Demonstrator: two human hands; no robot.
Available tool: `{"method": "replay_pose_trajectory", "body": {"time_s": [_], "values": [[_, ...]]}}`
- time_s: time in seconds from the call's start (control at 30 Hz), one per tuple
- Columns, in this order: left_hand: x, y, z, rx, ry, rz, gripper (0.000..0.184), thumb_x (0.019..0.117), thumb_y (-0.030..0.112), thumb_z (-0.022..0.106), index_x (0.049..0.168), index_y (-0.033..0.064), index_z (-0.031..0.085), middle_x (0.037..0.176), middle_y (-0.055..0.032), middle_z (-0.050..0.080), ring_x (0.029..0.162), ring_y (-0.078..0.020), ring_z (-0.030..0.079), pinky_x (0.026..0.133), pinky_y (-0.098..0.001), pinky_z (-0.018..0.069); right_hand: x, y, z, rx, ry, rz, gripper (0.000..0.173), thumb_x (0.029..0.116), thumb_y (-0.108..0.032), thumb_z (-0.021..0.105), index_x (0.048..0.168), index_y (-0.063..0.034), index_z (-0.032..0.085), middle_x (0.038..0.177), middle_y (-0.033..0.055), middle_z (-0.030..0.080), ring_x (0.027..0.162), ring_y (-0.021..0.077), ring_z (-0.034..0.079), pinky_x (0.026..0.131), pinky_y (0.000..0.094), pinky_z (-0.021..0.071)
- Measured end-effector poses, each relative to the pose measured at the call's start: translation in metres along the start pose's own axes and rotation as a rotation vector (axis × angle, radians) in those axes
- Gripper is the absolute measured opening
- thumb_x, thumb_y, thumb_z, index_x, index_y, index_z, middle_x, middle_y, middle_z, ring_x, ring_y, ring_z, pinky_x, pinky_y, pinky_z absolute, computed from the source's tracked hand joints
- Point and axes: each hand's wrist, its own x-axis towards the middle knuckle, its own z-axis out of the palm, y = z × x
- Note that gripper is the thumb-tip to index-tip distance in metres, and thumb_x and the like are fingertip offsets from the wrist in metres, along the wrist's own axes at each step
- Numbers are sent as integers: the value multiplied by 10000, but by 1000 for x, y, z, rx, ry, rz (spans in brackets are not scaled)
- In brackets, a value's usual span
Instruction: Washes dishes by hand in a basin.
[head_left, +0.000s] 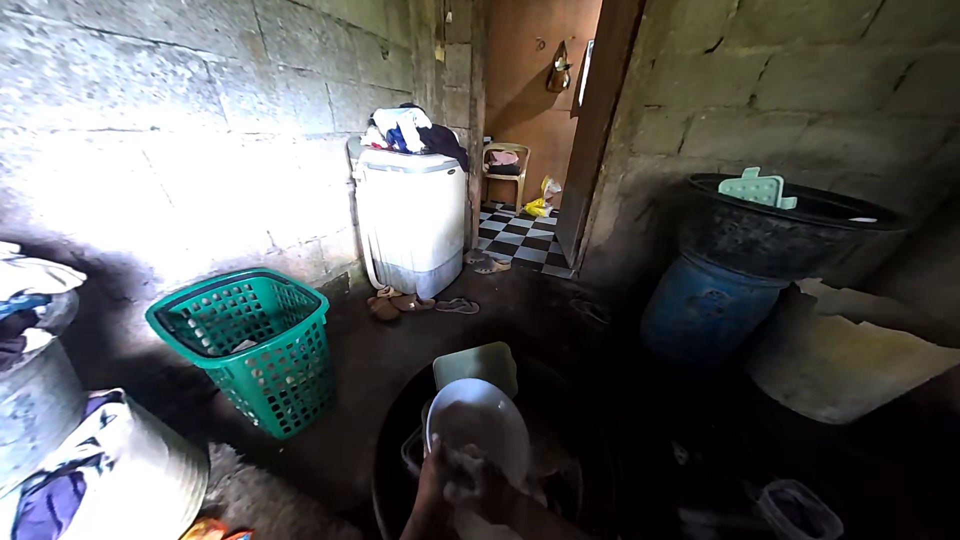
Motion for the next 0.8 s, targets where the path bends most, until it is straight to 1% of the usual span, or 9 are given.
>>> {"method": "replay_pose_trajectory", "body": {"time_s": [0.07, 0.17, 0.23, 0.33, 0.43, 0.57, 0.63, 0.73, 0.8], "values": [[4, 15, -13, -8, -23, -60, 500, 1119, 410, 297, 1430, 51, 453, 1105, -164, 652, 917, -227, 656, 781, -447, 561, -10, 11, -22, -359, -206, -104, 602, 906, -327, 764, 1411, -40, 605, 1446, 252, 564, 1373, 412, 508, 1156, 554, 390], [8, 32, -23, 61, -109, -154, 488, 1113, 431, 299, 1391, 81, 496, 1096, -164, 677, 935, -265, 683, 772, -489, 579, -33, 4, -63, -628, -431, 61, 427, 987, -120, 650, 1367, 68, 595, 1463, 311, 521, 1409, 470, 445, 1183, 589, 316], [8, 27, -17, 68, -79, -161, 490, 1111, 432, 307, 1444, 106, 460, 1167, -183, 658, 986, -292, 667, 799, -512, 562, -39, 2, -73, -660, -414, 108, 376, 1015, -59, 573, 1351, 110, 583, 1466, 323, 510, 1414, 464, 442, 1188, 559, 317], [-8, 4, 7, 81, 2, -36, 571, 1125, 404, 277, 1623, 154, 153, 1408, -276, 503, 1127, -371, 600, 864, -548, 529, -28, 13, -48, -587, -272, 0, 398, 1008, -97, 586, 1358, 94, 583, 1442, 300, 545, 1402, 434, 472, 1191, 534, 334], [-15, -22, 19, 135, -23, 141, 593, 1127, 315, 254, 1625, 46, 78, 1553, -322, 336, 1342, -390, 469, 1083, -527, 417, -18, -1, -8, -381, -57, 44, 438, 989, -200, 641, 1324, 81, 623, 1352, 284, 624, 1320, 409, 564, 1147, 538, 402], [-11, -3, 6, 257, -40, 142, 521, 1133, 264, 287, 1568, -23, 259, 1446, -301, 474, 1247, -329, 551, 1043, -480, 457, -34, 21, -22, -453, -230, -72, 533, 973, -215, 670, 1438, 20, 560, 1472, 275, 539, 1419, 420, 467, 1209, 545, 320], [-8, 11, -3, 273, -113, 116, 487, 1130, 272, 307, 1538, 8, 324, 1357, -241, 557, 1152, -260, 614, 969, -442, 522, -50, 26, -54, -527, -348, 84, 516, 1013, -161, 625, 1462, 62, 506, 1523, 308, 466, 1459, 458, 392, 1230, 549, 257], [-6, 14, -1, 231, -155, 23, 487, 1131, 319, 287, 1544, 63, 312, 1259, -220, 613, 1038, -272, 662, 856, -470, 566, -58, 18, -78, -589, -314, 231, 437, 1067, -109, 494, 1439, 119, 492, 1504, 325, 475, 1438, 461, 426, 1209, 545, 305], [-13, 6, 10, 153, -83, 10, 530, 1132, 331, 280, 1596, 81, 217, 1400, -261, 522, 1169, -327, 603, 942, -511, 521, -56, 7, -73, -592, -301, 182, 410, 1069, -100, 486, 1415, 116, 521, 1491, 322, 491, 1430, 458, 435, 1202, 544, 311]]}}
